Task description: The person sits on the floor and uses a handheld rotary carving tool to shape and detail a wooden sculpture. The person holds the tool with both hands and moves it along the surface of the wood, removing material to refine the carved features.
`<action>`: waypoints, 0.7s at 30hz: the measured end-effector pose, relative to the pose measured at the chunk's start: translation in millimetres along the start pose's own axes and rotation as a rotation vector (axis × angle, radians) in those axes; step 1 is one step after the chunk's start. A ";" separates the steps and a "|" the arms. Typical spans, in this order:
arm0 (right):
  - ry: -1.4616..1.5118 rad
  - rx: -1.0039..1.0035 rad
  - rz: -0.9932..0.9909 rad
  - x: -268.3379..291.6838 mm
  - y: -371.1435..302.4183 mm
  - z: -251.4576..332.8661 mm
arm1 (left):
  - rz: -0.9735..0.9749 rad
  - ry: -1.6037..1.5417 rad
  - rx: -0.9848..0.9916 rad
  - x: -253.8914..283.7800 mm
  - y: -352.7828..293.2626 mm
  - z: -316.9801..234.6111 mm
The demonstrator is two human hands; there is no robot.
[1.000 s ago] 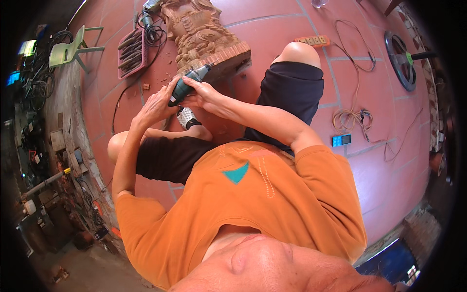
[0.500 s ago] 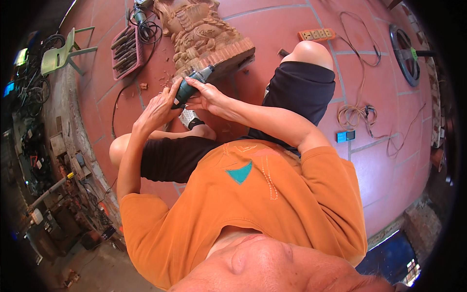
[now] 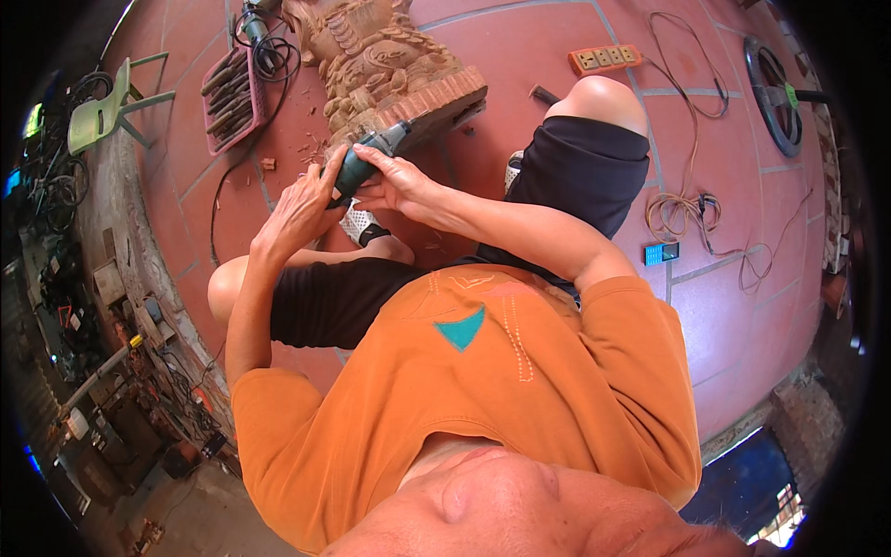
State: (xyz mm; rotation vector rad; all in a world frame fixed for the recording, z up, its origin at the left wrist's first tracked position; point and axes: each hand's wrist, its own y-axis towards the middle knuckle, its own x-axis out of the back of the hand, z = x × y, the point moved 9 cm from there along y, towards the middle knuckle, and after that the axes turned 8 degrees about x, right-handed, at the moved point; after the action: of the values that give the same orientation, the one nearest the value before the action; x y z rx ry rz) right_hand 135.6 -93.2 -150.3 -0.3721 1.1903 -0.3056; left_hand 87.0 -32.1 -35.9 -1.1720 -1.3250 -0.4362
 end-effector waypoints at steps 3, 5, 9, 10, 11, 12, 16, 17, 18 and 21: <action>0.006 0.004 -0.013 0.6 0.8 0.9 | 0.004 0.013 -0.004 -0.4 2.0 0.4; 0.014 0.007 -0.012 0.0 0.3 1.3 | 0.007 0.016 -0.010 -0.5 2.7 0.5; 0.015 0.006 -0.027 -0.2 -0.1 2.2 | 0.014 0.011 0.000 0.2 3.8 0.6; 0.016 0.008 -0.022 -0.8 -0.1 3.1 | 0.015 0.011 0.005 0.2 4.1 0.9; 0.017 0.011 -0.018 -1.1 -0.3 3.9 | 0.013 0.015 0.002 0.3 4.6 0.5; 0.018 0.013 -0.014 -1.5 -0.3 4.5 | 0.010 0.020 -0.001 0.4 5.3 0.3; 0.024 0.014 -0.008 0.4 2.6 3.0 | 0.016 0.025 -0.003 1.1 5.8 0.1; 0.026 0.014 -0.010 0.3 3.3 2.5 | 0.018 0.024 0.004 0.9 6.0 1.0; 0.029 0.014 -0.011 0.1 3.8 2.1 | 0.020 0.023 0.012 0.7 6.2 1.7; 0.021 0.018 -0.008 -0.1 4.1 3.0 | 0.029 0.020 0.023 1.0 7.0 1.8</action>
State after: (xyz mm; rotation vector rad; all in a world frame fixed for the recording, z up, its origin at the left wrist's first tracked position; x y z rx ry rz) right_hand 138.6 -89.1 -151.0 -0.3592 1.2064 -0.3275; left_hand 92.1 -27.3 -38.1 -1.1633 -1.2914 -0.4099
